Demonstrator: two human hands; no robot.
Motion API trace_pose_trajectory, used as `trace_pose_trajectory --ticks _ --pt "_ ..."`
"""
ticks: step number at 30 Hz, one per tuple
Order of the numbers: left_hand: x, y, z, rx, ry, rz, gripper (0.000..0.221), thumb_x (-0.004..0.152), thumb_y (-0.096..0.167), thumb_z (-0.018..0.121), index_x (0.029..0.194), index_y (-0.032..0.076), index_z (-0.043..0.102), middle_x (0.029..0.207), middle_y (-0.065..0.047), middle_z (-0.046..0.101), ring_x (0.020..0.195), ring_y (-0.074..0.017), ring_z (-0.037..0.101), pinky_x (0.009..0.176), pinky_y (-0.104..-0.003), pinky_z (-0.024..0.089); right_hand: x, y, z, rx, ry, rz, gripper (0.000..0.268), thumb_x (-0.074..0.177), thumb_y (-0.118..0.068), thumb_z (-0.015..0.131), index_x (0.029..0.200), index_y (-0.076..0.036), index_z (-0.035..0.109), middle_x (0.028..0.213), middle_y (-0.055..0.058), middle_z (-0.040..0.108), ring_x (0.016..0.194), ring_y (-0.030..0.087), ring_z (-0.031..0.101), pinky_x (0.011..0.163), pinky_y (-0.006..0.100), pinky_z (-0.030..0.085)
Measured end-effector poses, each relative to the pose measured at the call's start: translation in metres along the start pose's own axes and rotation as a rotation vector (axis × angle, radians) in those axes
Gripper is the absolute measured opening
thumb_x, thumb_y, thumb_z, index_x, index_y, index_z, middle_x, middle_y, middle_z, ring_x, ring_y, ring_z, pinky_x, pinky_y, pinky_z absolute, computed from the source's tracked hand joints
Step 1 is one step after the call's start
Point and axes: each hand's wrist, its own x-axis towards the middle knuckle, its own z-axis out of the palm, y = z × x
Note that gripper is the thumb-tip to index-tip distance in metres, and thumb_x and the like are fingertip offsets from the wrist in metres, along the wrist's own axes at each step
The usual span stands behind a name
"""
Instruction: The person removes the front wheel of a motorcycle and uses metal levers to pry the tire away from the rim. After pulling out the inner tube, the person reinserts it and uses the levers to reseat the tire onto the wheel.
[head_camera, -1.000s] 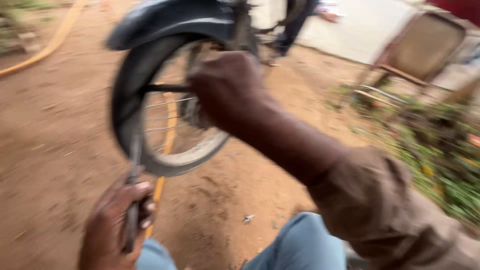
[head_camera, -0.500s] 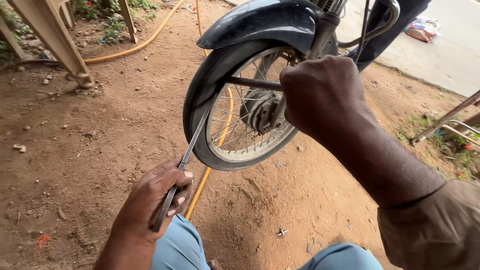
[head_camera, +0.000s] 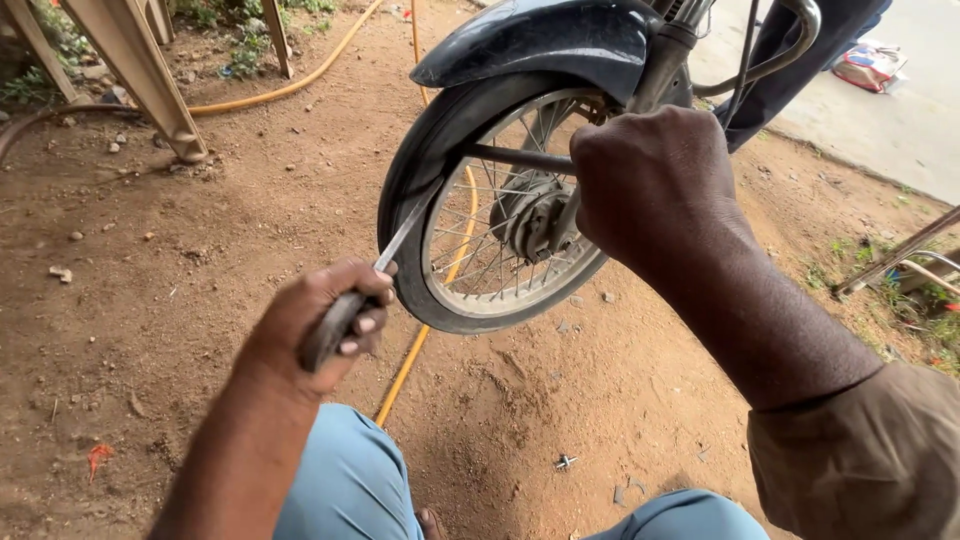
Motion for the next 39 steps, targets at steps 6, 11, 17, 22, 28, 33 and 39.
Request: trace_pose_trajectory --ticks 6,11,17,22,28,33,39 --pt "0.003 -0.053 0.036 -0.035 0.046 0.151 0.011 0.082 0.002 0.066 0.092 0.0 0.063 0.071 -0.002 0.057 0.048 -0.0061 0.047 0.037 -0.019 0.037 0.011 0.004 0.005 -0.025 -0.084 0.031 0.014 0.096 -0.008 0.068 0.088 -0.014 0.078 0.053 -0.001 0.061 0.039 0.006 0.051 0.033 0.021 0.038" --pt "0.006 -0.057 0.037 -0.184 0.009 0.247 0.011 0.082 0.001 0.066 0.092 -0.003 0.067 0.073 -0.004 0.062 0.053 -0.0083 0.054 0.046 -0.02 0.043 0.016 0.0 -0.016 -0.023 -0.034 0.026 0.008 0.086 -0.017 0.077 0.094 -0.016 0.079 0.057 0.001 0.061 0.042 0.009 0.051 0.037 0.023 0.038" --pt "-0.037 -0.022 0.044 0.062 0.057 0.069 0.02 0.084 0.016 0.067 0.097 0.002 0.061 0.08 -0.006 0.061 0.059 -0.0126 0.057 0.045 -0.024 0.043 0.016 0.002 -0.008 -0.141 -0.113 -0.002 0.011 0.094 -0.013 0.071 0.092 -0.019 0.08 0.057 -0.003 0.065 0.041 0.005 0.055 0.037 0.021 0.043" --pt "-0.04 -0.031 0.037 0.23 0.066 -0.018 0.028 0.08 0.022 0.069 0.098 0.003 0.062 0.086 -0.006 0.06 0.069 -0.0143 0.059 0.048 -0.027 0.045 0.016 -0.008 -0.034 -0.132 -0.126 0.031 0.009 0.091 -0.026 0.075 0.097 -0.021 0.079 0.06 0.001 0.064 0.046 0.01 0.053 0.041 0.026 0.041" --pt "-0.035 -0.08 0.059 0.116 0.178 0.158 0.03 0.074 0.007 0.068 0.102 0.002 0.062 0.084 -0.006 0.057 0.067 -0.0137 0.049 0.053 -0.026 0.044 0.023 0.008 -0.011 -0.15 -0.112 -0.066 0.008 0.097 -0.015 0.072 0.1 -0.018 0.079 0.064 0.001 0.065 0.045 0.007 0.058 0.04 0.025 0.048" --pt "-0.016 -0.12 0.081 -0.084 0.228 0.311 0.027 0.076 -0.003 0.068 0.101 0.001 0.058 0.083 -0.006 0.058 0.066 -0.0138 0.054 0.056 -0.027 0.047 0.026 0.005 -0.063 -0.175 -0.104 -0.152 0.007 0.085 -0.023 0.082 0.092 -0.022 0.081 0.066 -0.001 0.067 0.054 0.01 0.054 0.051 0.027 0.044" --pt "-0.015 -0.119 0.091 -0.187 0.164 0.425 0.029 0.074 -0.005 0.067 0.101 0.002 0.058 0.082 -0.001 0.058 0.064 -0.0089 0.055 0.056 -0.023 0.049 0.019 0.016 -0.033 -0.294 -0.148 -0.165 0.01 0.099 -0.02 0.071 0.093 -0.017 0.079 0.069 0.002 0.066 0.05 0.007 0.059 0.048 0.024 0.046"
